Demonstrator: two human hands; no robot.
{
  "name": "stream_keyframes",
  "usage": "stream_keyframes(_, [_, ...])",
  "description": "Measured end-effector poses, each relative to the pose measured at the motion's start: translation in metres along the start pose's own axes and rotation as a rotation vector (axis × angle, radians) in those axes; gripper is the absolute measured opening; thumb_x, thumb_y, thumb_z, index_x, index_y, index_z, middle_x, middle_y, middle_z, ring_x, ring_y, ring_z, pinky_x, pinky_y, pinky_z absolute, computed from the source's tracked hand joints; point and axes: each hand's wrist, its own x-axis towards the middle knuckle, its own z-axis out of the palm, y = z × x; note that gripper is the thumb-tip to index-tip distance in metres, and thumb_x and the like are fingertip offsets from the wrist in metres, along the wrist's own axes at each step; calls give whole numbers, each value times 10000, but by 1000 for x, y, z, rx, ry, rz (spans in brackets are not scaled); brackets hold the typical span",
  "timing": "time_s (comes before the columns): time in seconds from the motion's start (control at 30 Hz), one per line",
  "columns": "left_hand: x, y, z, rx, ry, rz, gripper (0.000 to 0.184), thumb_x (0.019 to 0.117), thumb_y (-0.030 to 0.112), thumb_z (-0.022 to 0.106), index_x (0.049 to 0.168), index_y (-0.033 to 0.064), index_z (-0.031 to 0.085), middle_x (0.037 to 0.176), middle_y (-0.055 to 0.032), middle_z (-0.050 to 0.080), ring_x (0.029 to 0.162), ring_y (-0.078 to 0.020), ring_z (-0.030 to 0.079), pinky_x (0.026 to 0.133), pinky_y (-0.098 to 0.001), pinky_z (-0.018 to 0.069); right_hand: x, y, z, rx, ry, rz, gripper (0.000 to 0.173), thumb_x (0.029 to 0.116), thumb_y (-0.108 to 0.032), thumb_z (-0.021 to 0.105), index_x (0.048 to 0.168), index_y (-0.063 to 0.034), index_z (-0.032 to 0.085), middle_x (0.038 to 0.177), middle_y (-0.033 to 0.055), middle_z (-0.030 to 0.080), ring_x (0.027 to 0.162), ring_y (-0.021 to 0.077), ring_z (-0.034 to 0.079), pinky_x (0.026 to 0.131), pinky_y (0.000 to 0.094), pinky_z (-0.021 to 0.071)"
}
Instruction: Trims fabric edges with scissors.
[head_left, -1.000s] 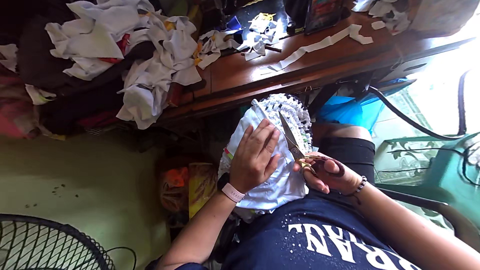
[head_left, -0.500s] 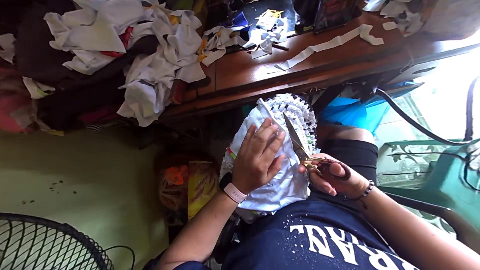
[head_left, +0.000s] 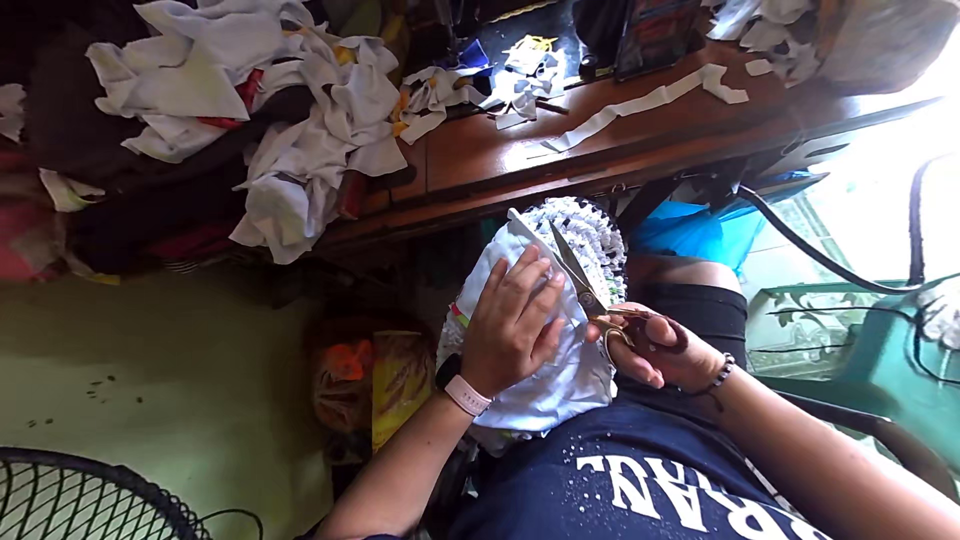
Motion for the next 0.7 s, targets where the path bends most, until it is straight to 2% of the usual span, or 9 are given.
stream_keyframes(0.27, [4,1,-5,-61,-6,-25,384,1026,309,575,1287,49,682,1432,-171,593,1469,-306,434,1236,-530,315,4,-2,-1,33,4,11,608,920,-629,633,1248,-119,681,688,-74,669,520,-3,614,464,133,502])
stream_keyframes(0.43, [15,-1,-15,-96,21,-83,463,1028,346,562,1371,43,631,1501,-179,533,1500,-317,383,1248,-542,282,4,-1,-2,43,6,11,606,921,-628,632,1256,-125,681,698,-74,673,528,-2,618,470,136,506])
stream_keyframes(0.7, [17,-2,-8,-88,-25,-89,507,1040,354,548,1415,17,595,1566,-186,466,1525,-300,345,1260,-533,262,4,0,-2,44,-1,1,602,927,-624,627,1253,-121,677,700,-76,669,531,-3,616,475,135,505])
